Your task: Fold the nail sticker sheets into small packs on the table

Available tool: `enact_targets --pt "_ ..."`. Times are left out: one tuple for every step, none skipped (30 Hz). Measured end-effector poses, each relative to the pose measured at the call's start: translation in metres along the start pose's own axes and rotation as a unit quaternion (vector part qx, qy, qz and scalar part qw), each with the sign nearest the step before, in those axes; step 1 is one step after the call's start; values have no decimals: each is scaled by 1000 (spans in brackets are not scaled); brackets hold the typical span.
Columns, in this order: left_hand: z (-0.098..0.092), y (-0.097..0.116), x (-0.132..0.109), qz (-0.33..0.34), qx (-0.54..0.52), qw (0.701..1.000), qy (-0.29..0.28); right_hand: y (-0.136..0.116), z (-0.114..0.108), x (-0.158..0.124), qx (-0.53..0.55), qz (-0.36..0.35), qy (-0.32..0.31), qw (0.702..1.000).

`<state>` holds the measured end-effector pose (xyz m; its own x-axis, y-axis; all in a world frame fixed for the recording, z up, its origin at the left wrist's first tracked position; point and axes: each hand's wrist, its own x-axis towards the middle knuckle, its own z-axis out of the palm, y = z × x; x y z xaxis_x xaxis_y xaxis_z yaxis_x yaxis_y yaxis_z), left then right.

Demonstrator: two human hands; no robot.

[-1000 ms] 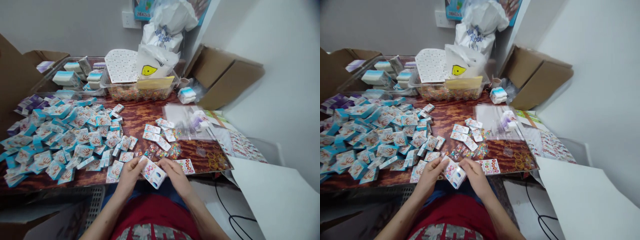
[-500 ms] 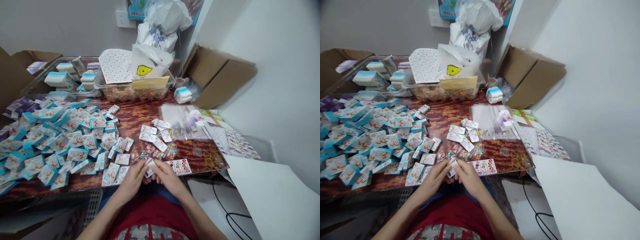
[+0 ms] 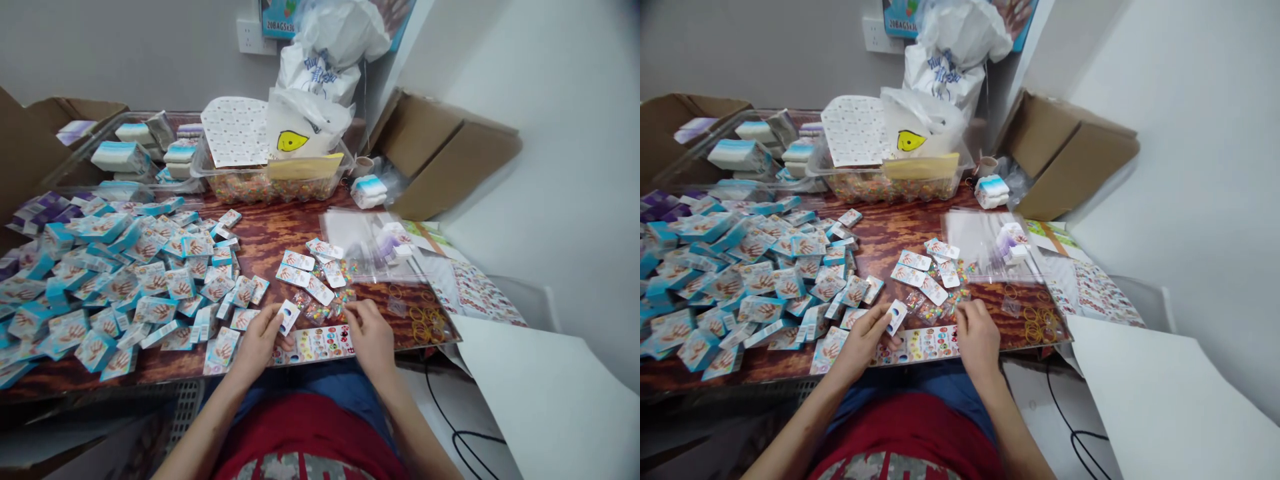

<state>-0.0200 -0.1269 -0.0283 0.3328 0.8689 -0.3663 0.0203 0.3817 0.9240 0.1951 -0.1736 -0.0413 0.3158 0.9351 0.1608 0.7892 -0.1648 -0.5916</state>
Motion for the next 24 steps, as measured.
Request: enact_targets --pt "0 0 0 -2 -20 1000 -2 5 -3 0 -23 17 9 1000" --pt "1 1 -1 -6 -42 999 -4 9 -4 0 -46 31 10 998" --pt "3 2 -1 -11 -62 998 -5 12 -5 0 -63 41 5 997" --pt "5 3 -2 -17 -79 997 -5 13 -4 0 -71 45 -3 996" --pt "7 5 -2 -22 -90 996 -5 14 -3 -1 -69 45 -12 997" --pt "9 6 -3 -26 -97 995 -6 13 -1 -1 -59 42 -19 997" --pt "10 7 -4 -27 -101 994 -7 12 1 -1 -44 38 -24 998" --pt "11 8 -5 -27 -104 994 -8 11 2 -1 -22 35 -27 999" --pt "11 8 -6 -27 -104 994 -10 10 2 -1 4 33 -29 999" --pt "10 8 -6 -27 -102 994 -11 10 2 -1 36 33 -28 998" --pt "9 7 -7 -26 -98 995 -13 9 0 0 76 38 -25 996" --pt "8 7 -8 -24 -92 995 -14 7 -3 0 124 51 -23 991" --pt "7 6 -9 -23 -85 996 -17 4 -6 0 176 71 -23 982" --pt "7 5 -9 -21 -76 997 -22 0 -9 1 229 93 -24 969" --pt "8 5 -9 -20 -65 997 -30 -6 -11 1 281 115 -29 952" --pt "9 4 -9 -18 -52 998 -41 -14 -12 0 325 131 -44 935" --pt "12 4 -8 -15 -34 998 -55 -23 -12 0 358 135 -66 922" --pt "14 4 -7 -9 -14 997 -70 -33 -11 0 375 126 -89 914" --pt "17 4 -7 1 12 997 -80 -42 -8 -1 374 106 -113 914" --pt "19 3 -6 20 43 995 -82 -51 -5 0 356 76 -120 924" --pt "20 3 -6 44 77 993 -76 -58 0 0 327 44 -119 936" --pt "20 2 -6 70 110 989 -64 -63 4 1 299 18 -113 947" --pt "19 2 -6 91 141 984 -51 -66 8 3 277 3 -105 955" --pt "17 1 -6 106 168 979 -42 -67 11 5 265 0 -105 959"
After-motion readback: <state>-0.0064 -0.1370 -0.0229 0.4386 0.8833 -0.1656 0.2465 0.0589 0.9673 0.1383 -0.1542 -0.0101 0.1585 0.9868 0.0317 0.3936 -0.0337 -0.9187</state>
